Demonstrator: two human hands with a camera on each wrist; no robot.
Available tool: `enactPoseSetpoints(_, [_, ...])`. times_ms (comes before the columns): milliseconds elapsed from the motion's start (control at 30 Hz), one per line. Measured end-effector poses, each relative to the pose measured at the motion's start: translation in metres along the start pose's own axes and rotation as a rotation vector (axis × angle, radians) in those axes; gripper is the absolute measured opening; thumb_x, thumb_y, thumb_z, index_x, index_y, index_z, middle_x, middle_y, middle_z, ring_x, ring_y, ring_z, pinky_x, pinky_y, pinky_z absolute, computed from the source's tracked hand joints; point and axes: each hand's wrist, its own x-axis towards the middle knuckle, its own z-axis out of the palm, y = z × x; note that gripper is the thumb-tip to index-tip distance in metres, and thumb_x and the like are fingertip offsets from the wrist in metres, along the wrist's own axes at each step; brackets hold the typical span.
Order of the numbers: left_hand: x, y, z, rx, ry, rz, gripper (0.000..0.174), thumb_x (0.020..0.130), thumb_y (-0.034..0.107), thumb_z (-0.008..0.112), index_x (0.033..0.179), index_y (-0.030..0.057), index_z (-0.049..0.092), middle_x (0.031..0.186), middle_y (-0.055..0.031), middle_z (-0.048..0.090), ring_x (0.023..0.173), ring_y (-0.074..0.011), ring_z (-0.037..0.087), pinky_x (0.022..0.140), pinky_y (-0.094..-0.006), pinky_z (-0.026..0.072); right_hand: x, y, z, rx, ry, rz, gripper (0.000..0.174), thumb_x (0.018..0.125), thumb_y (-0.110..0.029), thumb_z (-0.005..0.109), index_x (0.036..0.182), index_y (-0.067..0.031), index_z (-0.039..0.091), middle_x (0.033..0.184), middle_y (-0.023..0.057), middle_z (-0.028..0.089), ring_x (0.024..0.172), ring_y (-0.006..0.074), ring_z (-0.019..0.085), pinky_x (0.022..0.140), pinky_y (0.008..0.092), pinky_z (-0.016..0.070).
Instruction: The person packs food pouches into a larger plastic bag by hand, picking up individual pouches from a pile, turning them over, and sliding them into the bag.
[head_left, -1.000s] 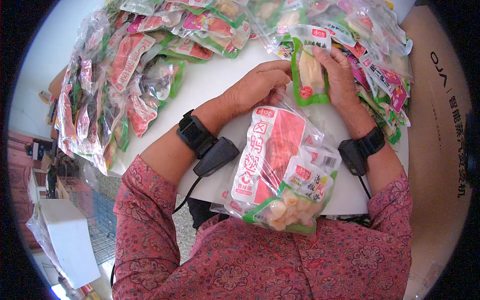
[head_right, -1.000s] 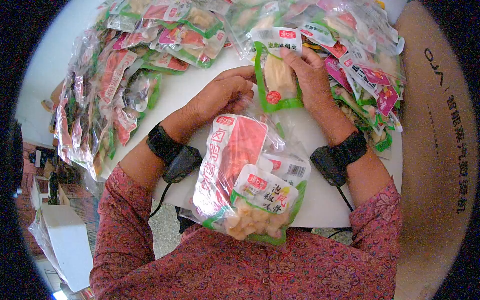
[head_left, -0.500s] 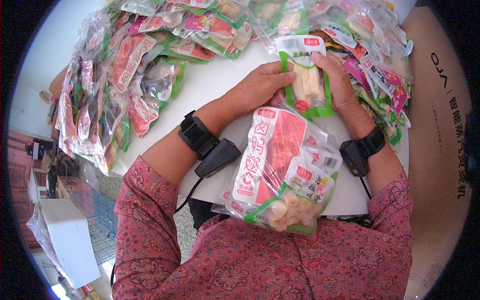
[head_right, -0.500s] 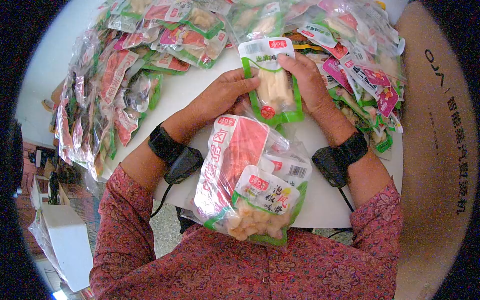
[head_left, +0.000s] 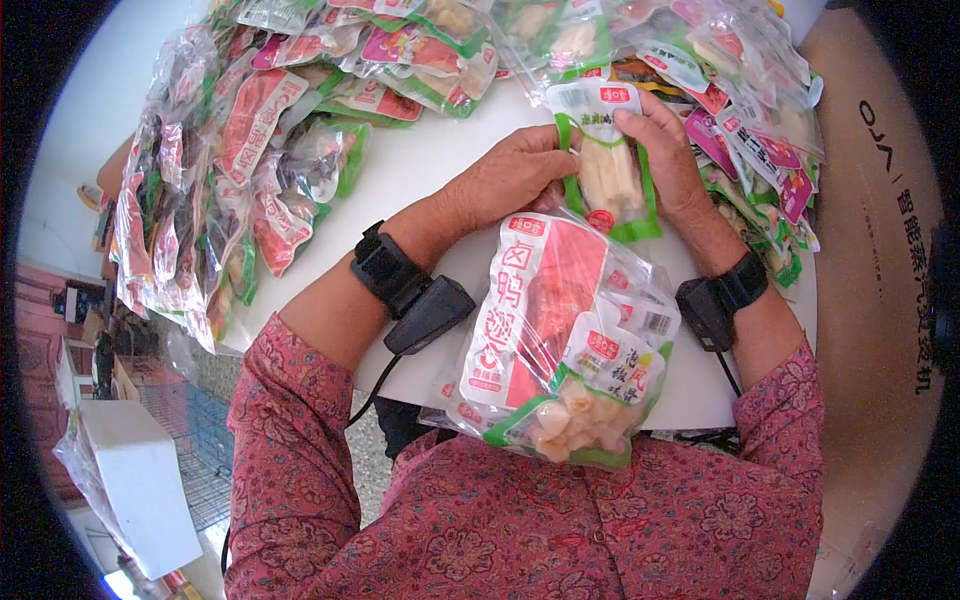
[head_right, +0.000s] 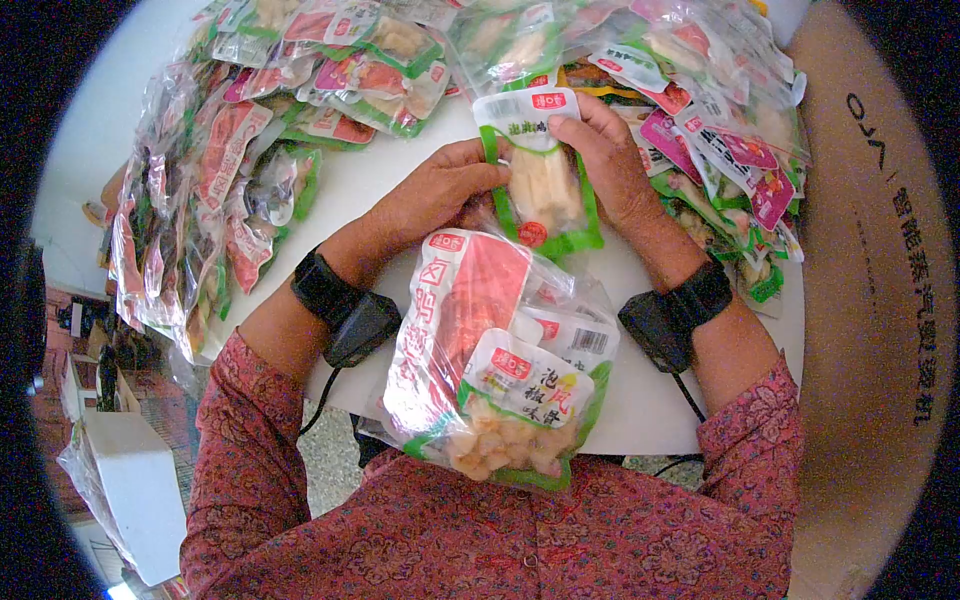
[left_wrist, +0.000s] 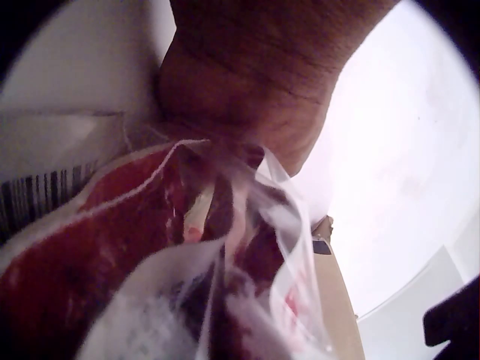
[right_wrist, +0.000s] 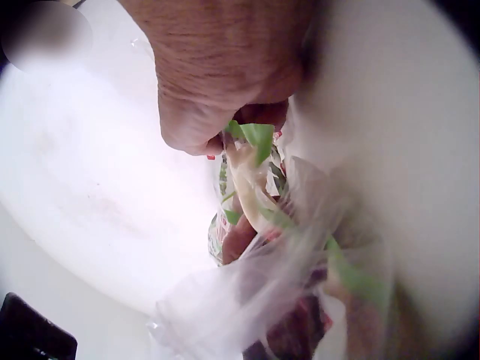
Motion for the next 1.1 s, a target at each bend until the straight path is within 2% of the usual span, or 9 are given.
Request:
enactPoseSetpoints(67, [-0.001,0.002,0.001,0.011,-0.014,-0.020,0.022,0.087,0.016,0.047,0.104,0.0033,0.052,0.075,0.0031,0.056,0.051,-0.0020,0.047,0.043,-0.0162,0.0393,0.001,0.002,-0.002,-0.018,-0.001,-0.020,0.026,0.080,-0.014,0.049,0.102,-0.0013,0.055,0.094,0.0049,0.059,0.087,0.0118,0.054,0.081,0.0250,0.0409])
enactPoseSetpoints(233, [-0.007,0.013,0.006,0.068,0.046,-0.039,0.031,0.089,0.033,0.044,0.098,0.0046,0.054,0.063,0.0046,0.050,0.043,-0.0018,0.040,0.038,-0.0171,0.0313,0.002,0.006,-0.006,-0.095,0.003,-0.077,0.026,0.079,-0.013,0.049,0.101,-0.0022,0.055,0.092,0.0042,0.059,0.086,0.0116,0.054,0.081,0.0249,0.0406])
enactPoseSetpoints(333, [-0.009,0.018,0.010,0.061,0.097,-0.043,0.034,0.090,0.036,0.042,0.096,0.0048,0.054,0.059,0.0046,0.047,0.043,-0.0016,0.038,0.038,-0.0176,0.0289,0.001,0.003,-0.004,-0.001,0.007,-0.037,0.026,0.079,-0.014,0.049,0.102,-0.0019,0.055,0.092,0.0039,0.059,0.086,0.0121,0.054,0.080,0.0249,0.0410])
enactPoseSetpoints(433, [-0.009,0.017,0.007,0.092,0.081,0.012,0.039,0.089,0.038,0.041,0.092,0.0007,0.053,0.058,0.0001,0.048,0.047,-0.0063,0.042,0.042,-0.0210,0.0351,-0.001,-0.003,-0.001,0.080,0.054,0.020,0.027,0.081,-0.016,0.050,0.103,-0.0018,0.055,0.093,0.0043,0.059,0.085,0.0126,0.055,0.079,0.0249,0.0420])
enactPoseSetpoints(467, [-0.009,0.016,0.007,0.092,0.081,0.012,0.039,0.089,0.038,0.041,0.092,0.0007,0.053,0.058,0.0001,0.048,0.047,-0.0063,0.042,0.042,-0.0210,0.0351,-0.001,-0.004,-0.001,0.097,0.048,0.038,0.027,0.082,-0.018,0.050,0.103,-0.0017,0.055,0.094,0.0047,0.059,0.086,0.0128,0.055,0.079,0.0250,0.0425])
enactPoseSetpoints(533, [-0.010,0.017,0.009,-0.019,0.063,-0.005,0.031,0.090,0.033,0.043,0.097,0.0049,0.054,0.057,0.0050,0.046,0.040,-0.0011,0.036,0.035,-0.0167,0.0268,0.000,-0.005,-0.001,0.115,0.043,0.056,0.028,0.083,-0.020,0.050,0.104,-0.0017,0.055,0.095,0.0051,0.059,0.086,0.0130,0.056,0.079,0.0250,0.0430])
enactPoseSetpoints(633, [-0.007,0.014,0.010,-0.047,0.068,-0.005,0.030,0.090,0.031,0.044,0.099,0.0048,0.053,0.056,0.0055,0.046,0.038,-0.0007,0.035,0.034,-0.0161,0.0254,0.000,-0.005,-0.002,0.064,0.042,0.032,0.029,0.084,-0.022,0.050,0.104,-0.0019,0.055,0.096,0.0058,0.059,0.086,0.0132,0.056,0.078,0.0251,0.0433])
enactPoseSetpoints(867, [-0.007,0.013,0.008,0.008,0.019,0.027,0.029,0.090,0.030,0.044,0.100,0.0050,0.054,0.054,0.0067,0.045,0.039,0.0003,0.035,0.033,-0.0156,0.0252,0.000,-0.006,-0.002,0.081,0.035,0.061,0.029,0.084,-0.022,0.048,0.102,-0.0011,0.055,0.095,0.0067,0.059,0.086,0.0145,0.056,0.080,0.0258,0.0421])
enactPoseSetpoints(1100, [-0.006,0.009,0.007,0.008,0.020,0.023,0.027,0.089,0.026,0.046,0.102,0.0047,0.054,0.066,0.0057,0.052,0.046,0.0012,0.040,0.039,-0.0142,0.0302,0.000,-0.003,-0.004,0.089,0.046,0.079,0.028,0.081,-0.021,0.049,0.100,-0.0005,0.055,0.095,0.0073,0.059,0.087,0.0148,0.055,0.080,0.0257,0.0412])
